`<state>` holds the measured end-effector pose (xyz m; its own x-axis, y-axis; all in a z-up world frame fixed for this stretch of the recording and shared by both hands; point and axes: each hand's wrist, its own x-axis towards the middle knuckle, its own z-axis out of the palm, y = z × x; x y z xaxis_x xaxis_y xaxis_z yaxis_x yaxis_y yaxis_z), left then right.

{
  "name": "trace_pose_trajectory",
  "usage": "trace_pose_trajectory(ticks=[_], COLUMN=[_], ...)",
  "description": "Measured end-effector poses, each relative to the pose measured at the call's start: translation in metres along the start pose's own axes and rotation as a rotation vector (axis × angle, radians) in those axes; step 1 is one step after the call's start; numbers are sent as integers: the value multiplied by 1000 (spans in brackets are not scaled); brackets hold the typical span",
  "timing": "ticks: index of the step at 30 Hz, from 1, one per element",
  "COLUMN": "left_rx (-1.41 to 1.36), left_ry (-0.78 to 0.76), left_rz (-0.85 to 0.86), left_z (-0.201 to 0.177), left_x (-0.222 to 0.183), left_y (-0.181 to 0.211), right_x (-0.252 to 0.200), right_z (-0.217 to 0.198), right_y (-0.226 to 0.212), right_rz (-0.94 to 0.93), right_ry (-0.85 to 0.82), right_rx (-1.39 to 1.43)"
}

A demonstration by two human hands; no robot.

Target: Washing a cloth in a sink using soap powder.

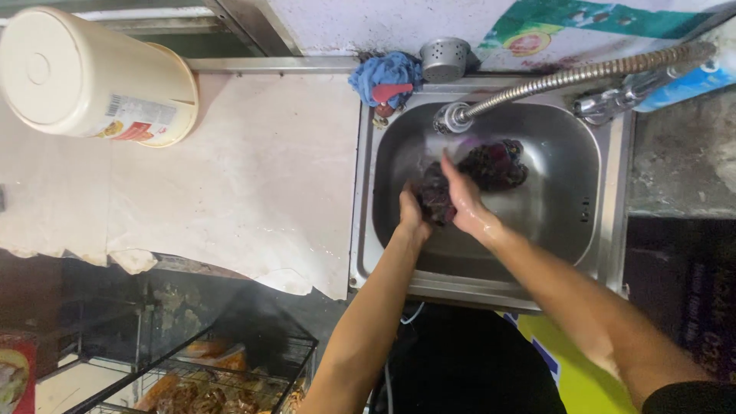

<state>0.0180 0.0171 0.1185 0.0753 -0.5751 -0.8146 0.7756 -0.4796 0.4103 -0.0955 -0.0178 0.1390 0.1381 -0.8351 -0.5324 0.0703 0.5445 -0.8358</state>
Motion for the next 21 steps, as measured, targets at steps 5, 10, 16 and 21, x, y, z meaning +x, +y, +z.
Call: trace_pose_trajectory(ticks=[5, 10, 16, 21], left_rx=[-424, -338, -293, -17], left_ry=[-432, -526, -584, -441], left_rz=[-205, -114, -19, 180], left_z=[42, 59, 70, 57], left_x=[-20, -4, -31, -2], left_y=[-19, -26, -28, -14], right_x=[17, -58, -19, -39], right_z=[-28, 1, -14, 9], right_y=[15, -43, -52, -23], right_rz=[-67, -908, -344, -993], right_ry=[173, 280, 189, 257], right_rx=[-64, -693, -509, -490])
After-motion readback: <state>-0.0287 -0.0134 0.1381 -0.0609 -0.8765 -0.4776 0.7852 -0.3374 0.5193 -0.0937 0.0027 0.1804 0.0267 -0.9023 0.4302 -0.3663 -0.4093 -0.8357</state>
